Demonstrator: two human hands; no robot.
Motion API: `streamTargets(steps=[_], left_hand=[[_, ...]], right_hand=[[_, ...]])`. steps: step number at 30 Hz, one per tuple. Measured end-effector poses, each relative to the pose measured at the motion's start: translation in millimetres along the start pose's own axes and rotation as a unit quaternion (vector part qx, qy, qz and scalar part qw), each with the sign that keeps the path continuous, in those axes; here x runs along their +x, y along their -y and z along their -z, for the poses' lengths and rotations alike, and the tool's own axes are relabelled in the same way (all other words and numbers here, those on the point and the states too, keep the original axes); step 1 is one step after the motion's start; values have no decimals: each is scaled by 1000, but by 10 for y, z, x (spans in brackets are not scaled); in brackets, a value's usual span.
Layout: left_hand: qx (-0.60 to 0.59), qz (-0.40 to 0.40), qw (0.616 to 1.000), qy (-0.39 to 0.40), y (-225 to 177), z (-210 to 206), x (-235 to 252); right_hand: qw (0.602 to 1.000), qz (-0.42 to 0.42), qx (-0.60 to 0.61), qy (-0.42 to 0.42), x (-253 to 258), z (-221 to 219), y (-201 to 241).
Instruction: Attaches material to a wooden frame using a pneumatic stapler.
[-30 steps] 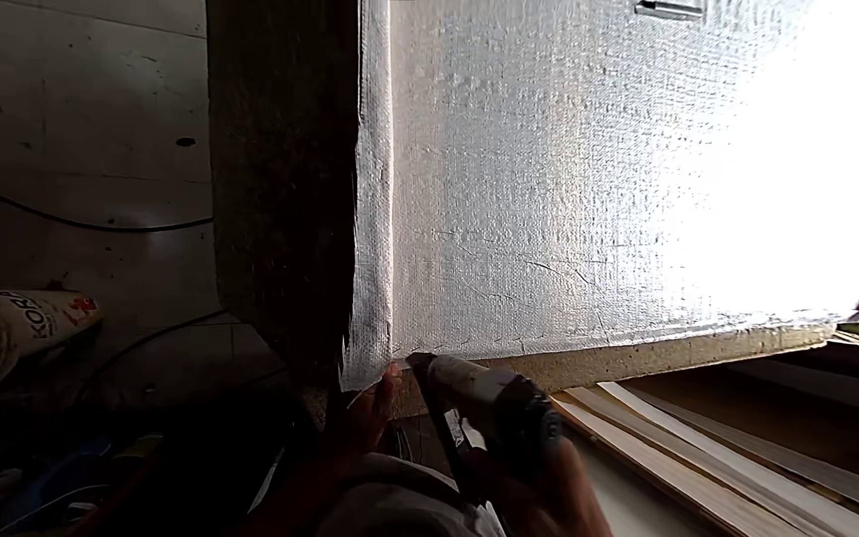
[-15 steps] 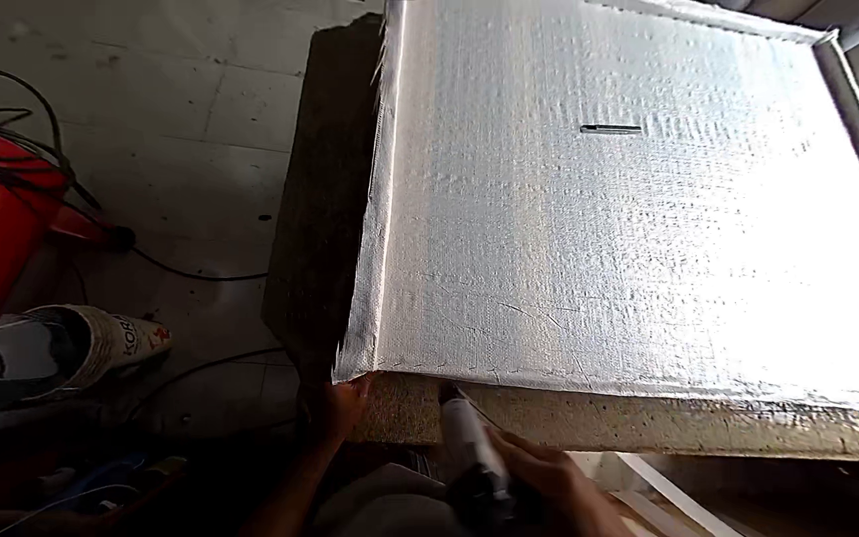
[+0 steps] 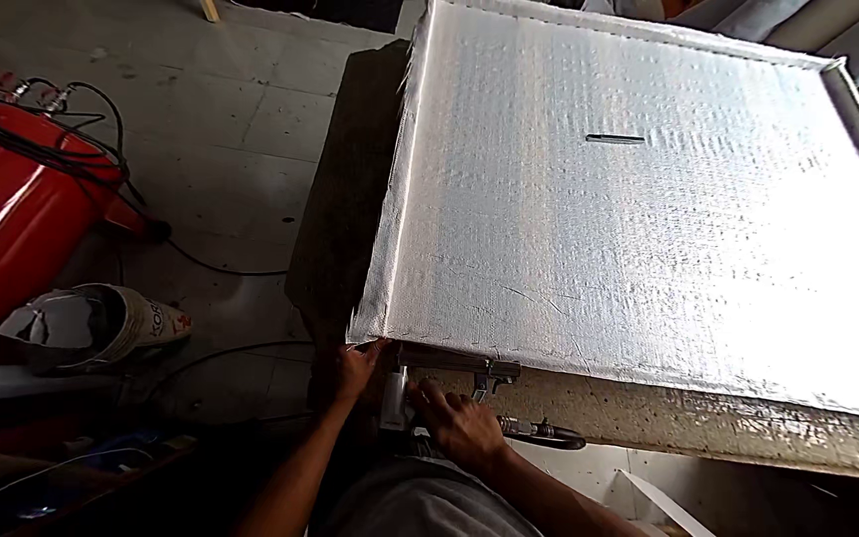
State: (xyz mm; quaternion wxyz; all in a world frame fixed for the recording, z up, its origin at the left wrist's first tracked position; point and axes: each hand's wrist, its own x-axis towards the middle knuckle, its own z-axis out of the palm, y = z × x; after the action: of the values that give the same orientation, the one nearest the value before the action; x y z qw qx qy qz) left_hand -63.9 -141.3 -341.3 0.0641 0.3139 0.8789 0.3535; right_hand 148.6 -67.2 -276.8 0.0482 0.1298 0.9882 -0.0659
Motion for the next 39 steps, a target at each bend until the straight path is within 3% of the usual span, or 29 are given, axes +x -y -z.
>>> streamTargets(steps=[2,5,8,11,16,21,26,35,39], left_hand=[[-39,0,999,-32,2,38,-12],[-56,-130,988,-68,31,223,72],[-26,-275,960,-32,125,314,258],[-64,-317,945,55,208,363,482],[-141,-320,925,145,247,319,760],[-231,-207,909,276,124,353,1095],[-234,-211,873,371,71,324,1417],[-238,-228,849,413,151,151,1566],[-224,-235,844,427,121,172,1619]], right_hand=[[999,-14,22,36,-3,42,22],[999,2,39,21,-57,85,2],[999,15,45,20,-119,97,59],[999,20,40,14,-96,59,180],[999,-14,33,-13,73,85,457],[995,-86,28,-45,343,241,905],[970,-237,53,11,756,431,1380],[932,-361,4,11,1288,491,1715],[888,-447,58,97,1606,650,1836]])
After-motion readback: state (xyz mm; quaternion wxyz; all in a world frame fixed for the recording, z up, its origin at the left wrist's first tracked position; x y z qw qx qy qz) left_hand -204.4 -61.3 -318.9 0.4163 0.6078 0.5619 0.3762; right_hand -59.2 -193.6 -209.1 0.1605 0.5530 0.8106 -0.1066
